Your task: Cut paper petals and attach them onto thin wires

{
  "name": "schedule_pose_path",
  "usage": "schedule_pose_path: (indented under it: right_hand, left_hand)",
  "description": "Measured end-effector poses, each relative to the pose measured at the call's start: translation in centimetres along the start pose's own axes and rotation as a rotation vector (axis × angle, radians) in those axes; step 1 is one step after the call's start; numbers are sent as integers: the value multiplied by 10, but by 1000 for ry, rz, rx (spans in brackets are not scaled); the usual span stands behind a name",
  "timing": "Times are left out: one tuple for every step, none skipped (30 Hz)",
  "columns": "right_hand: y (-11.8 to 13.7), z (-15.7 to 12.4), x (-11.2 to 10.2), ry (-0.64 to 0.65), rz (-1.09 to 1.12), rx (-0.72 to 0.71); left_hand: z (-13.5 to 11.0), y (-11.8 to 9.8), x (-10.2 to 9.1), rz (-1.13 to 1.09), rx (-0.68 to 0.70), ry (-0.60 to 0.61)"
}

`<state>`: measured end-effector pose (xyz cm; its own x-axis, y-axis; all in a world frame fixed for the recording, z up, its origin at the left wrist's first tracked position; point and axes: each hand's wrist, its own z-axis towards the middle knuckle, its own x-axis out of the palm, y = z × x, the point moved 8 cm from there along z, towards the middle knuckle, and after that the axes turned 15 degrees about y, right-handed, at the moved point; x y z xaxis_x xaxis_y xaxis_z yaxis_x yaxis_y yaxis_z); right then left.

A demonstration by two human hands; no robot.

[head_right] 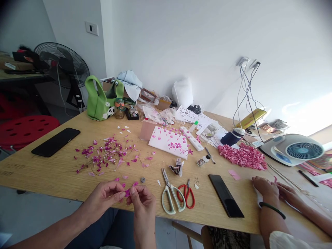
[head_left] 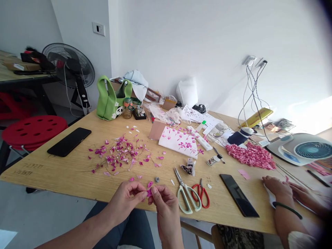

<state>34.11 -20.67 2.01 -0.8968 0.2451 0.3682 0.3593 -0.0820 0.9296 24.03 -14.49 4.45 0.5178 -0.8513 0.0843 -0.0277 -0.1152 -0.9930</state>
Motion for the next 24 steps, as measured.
schedule_pose_path:
  right_hand:
    - [-1, 1, 1, 3, 8, -1]
    - [-1, 1, 1, 6, 15, 0]
    - [-2, 2, 2, 9, 23, 3]
    - [-2, 3, 2, 14, 31, 7]
    - [-2, 3, 3, 17, 40, 14]
    - [-2, 4, 4, 23, 53, 23]
    - [-2, 4, 4, 30, 69, 35]
    - [-2, 5, 5, 39, 89, 49]
    - [-2, 5, 6, 46, 109, 64]
    - [-3, 5, 6, 52, 129, 81]
    - [-4, 5, 7, 57, 145, 97]
    - [-6, 5, 6, 59, 154, 112]
    - [-7, 5, 6, 61, 155, 126]
    - [-8, 5, 6, 65, 148, 140]
    - [-9, 4, 6, 67, 135, 149]
    - [-9, 4, 5, 68, 120, 151]
    - [-8, 5, 5, 67, 106, 146]
    - [-7, 5, 5, 67, 93, 137]
    - [-6, 5, 5, 67, 82, 125]
    - [-5, 6, 5, 66, 73, 113]
    - [-5, 6, 5, 65, 66, 105]
    - [-5, 6, 5, 64, 62, 100]
    - [-5, 6, 5, 62, 63, 97]
    - [-5, 6, 5, 61, 67, 96]
  left_hand:
    - [-1, -1, 0, 8, 6, -13]
    - [-2, -1, -1, 17, 10, -30]
    - [-3, -2, -2, 23, 12, -48]
    - [-3, -2, -3, 23, 10, -64]
    - [-4, -1, -3, 17, 5, -77]
    - [-4, 0, -4, 6, -2, -86]
    - [-4, 2, -4, -7, -11, -93]
    - [-4, 3, -5, -19, -20, -99]
    - [-4, 5, -6, -28, -28, -108]
    - [-4, 6, -7, -36, -35, -117]
    - [-4, 7, -8, -43, -40, -124]
    - [-4, 8, -9, -52, -45, -130]
    - [-3, 9, -9, -62, -48, -132]
    - [-3, 10, -9, -70, -50, -128]
    - [-3, 11, -8, -76, -52, -121]
    - [-2, 12, -7, -79, -54, -109]
    - [-2, 12, -6, -77, -54, -99]
    - [-1, 13, -6, -74, -54, -93]
    - [-1, 13, -5, -68, -54, -92]
    - [-1, 14, -5, -63, -53, -98]
    - [-2, 14, -6, -59, -53, -111]
    - [-2, 14, -6, -56, -51, -124]
    - [-2, 14, -7, -55, -48, -134]
    - [-2, 15, -7, -54, -46, -139]
